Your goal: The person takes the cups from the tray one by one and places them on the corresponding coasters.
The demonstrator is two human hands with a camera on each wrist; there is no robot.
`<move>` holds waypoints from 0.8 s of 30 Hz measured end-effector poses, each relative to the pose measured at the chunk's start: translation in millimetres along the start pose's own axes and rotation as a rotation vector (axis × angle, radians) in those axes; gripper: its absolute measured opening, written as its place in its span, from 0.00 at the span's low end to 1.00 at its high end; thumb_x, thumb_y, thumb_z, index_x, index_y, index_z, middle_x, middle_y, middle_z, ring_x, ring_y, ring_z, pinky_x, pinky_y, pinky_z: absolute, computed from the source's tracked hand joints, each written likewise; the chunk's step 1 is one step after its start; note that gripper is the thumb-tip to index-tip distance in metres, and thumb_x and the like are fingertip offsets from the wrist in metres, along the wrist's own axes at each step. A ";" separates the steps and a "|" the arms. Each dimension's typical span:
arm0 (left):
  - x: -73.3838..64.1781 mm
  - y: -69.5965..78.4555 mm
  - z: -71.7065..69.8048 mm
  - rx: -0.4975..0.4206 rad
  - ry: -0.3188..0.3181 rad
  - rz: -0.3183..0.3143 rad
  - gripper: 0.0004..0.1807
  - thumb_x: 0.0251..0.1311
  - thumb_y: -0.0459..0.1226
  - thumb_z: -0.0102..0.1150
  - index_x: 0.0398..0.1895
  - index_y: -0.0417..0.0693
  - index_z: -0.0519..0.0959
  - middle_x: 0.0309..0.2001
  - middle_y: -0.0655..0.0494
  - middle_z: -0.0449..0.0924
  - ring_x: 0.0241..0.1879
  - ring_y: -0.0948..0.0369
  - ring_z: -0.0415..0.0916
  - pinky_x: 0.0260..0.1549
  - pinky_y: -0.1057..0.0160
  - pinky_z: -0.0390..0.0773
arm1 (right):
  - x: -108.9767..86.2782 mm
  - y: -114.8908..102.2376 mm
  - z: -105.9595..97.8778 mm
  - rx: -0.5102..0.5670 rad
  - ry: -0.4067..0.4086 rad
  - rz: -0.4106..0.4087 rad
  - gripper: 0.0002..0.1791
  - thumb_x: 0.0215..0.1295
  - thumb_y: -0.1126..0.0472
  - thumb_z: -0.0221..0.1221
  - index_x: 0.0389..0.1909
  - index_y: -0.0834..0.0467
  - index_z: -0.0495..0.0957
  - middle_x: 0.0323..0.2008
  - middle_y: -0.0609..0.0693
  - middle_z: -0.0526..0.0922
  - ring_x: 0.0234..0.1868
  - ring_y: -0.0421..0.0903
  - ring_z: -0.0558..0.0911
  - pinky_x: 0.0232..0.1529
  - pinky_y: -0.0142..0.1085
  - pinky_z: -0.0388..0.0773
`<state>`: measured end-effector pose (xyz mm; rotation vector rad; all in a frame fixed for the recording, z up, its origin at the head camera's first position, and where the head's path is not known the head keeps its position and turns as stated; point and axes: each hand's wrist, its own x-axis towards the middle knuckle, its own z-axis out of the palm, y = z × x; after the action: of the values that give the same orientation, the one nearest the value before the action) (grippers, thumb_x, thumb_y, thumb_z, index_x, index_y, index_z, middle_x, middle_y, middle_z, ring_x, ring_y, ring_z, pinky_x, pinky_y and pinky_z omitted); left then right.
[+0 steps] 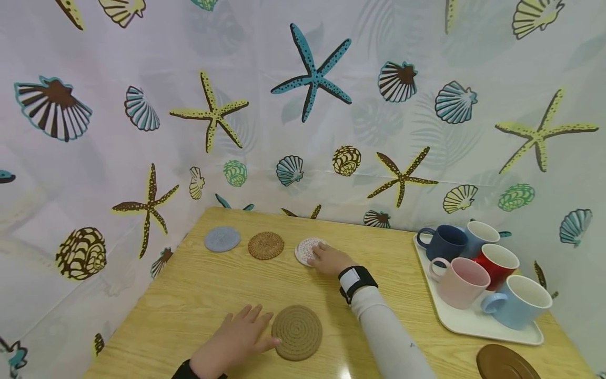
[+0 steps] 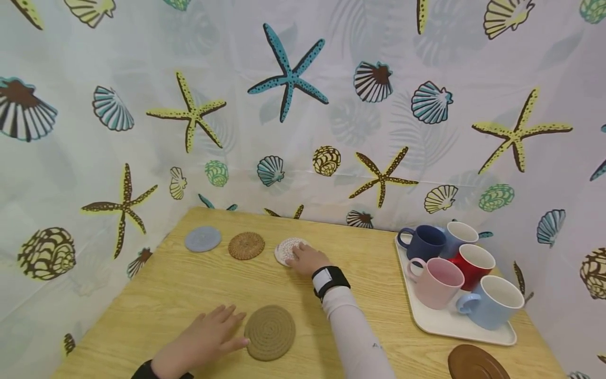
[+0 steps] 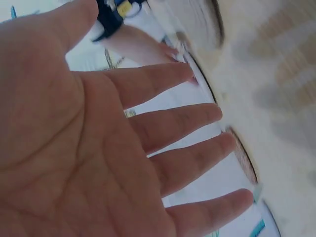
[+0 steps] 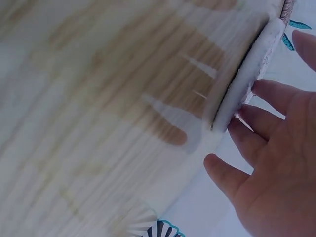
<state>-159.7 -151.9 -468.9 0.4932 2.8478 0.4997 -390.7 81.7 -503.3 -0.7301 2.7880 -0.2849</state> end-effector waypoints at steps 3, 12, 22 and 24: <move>2.5 7.7 6.7 0.011 -0.045 0.055 0.44 0.55 0.69 0.36 0.64 0.49 0.69 0.67 0.38 0.66 0.67 0.36 0.62 0.56 0.27 0.61 | -7.7 4.0 -1.8 0.022 0.037 -0.031 0.37 0.69 0.39 0.40 0.72 0.55 0.55 0.75 0.59 0.54 0.76 0.56 0.55 0.71 0.51 0.58; 7.5 26.3 12.1 0.068 -0.107 0.156 0.41 0.54 0.68 0.42 0.62 0.51 0.72 0.66 0.41 0.69 0.65 0.39 0.65 0.53 0.28 0.65 | -56.6 0.1 -13.8 -0.017 0.145 -0.132 0.38 0.67 0.38 0.43 0.72 0.55 0.55 0.74 0.61 0.56 0.73 0.60 0.60 0.69 0.57 0.57; 27.4 29.8 18.0 0.073 -0.129 0.156 0.41 0.53 0.68 0.42 0.65 0.55 0.69 0.69 0.42 0.65 0.67 0.43 0.64 0.56 0.30 0.63 | -148.2 30.6 -4.6 -0.003 0.239 -0.140 0.38 0.66 0.36 0.43 0.70 0.54 0.59 0.72 0.61 0.59 0.72 0.61 0.61 0.68 0.59 0.57; 34.3 32.6 18.9 0.092 -0.119 0.167 0.42 0.53 0.68 0.42 0.65 0.55 0.69 0.69 0.43 0.65 0.67 0.45 0.64 0.57 0.31 0.63 | -167.9 41.2 -2.8 0.012 0.263 -0.111 0.38 0.65 0.35 0.43 0.70 0.54 0.60 0.72 0.61 0.60 0.71 0.62 0.62 0.68 0.59 0.59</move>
<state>-177.2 -105.2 -479.4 0.7564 2.7377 0.3552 -268.3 201.6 -479.8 -0.9056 2.9919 -0.4476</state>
